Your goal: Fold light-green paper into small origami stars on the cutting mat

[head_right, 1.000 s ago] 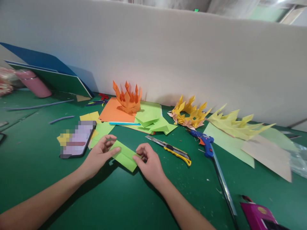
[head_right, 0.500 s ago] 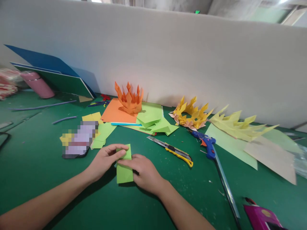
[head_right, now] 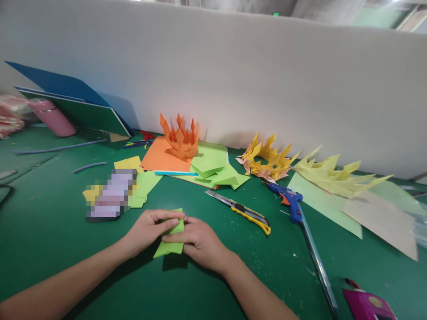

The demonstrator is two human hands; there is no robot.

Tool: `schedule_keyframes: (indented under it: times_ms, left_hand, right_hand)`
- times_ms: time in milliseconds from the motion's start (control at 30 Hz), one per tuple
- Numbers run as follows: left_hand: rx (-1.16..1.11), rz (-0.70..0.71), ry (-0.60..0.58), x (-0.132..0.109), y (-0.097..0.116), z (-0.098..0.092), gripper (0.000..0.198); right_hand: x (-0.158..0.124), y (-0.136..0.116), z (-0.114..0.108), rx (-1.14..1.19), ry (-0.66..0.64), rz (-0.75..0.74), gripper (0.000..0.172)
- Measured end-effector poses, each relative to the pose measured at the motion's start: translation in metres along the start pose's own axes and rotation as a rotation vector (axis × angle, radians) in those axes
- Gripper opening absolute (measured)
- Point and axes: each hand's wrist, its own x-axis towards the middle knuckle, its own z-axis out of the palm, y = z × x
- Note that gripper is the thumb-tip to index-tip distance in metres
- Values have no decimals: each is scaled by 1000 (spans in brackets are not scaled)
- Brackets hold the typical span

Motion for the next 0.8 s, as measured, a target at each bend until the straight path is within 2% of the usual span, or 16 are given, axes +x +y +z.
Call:
schedule_keyframes:
  times_ms: [300,467,633,800]
  left_hand:
    - [-39,162,-161,-7,8,-2,41]
    - [138,100,-97,-7,3,1,41]
    - [139,129,-70,-6,2,1,39]
    - [-6,79,-36,-5,1,1,44]
  right_hand:
    - [1,-2,-4,119,142,317,46]
    - [0,0,-3,163,173,425,48]
    - [0,2,-1,121,187,459,46]
    - [2,0,1,15,200,371,36]
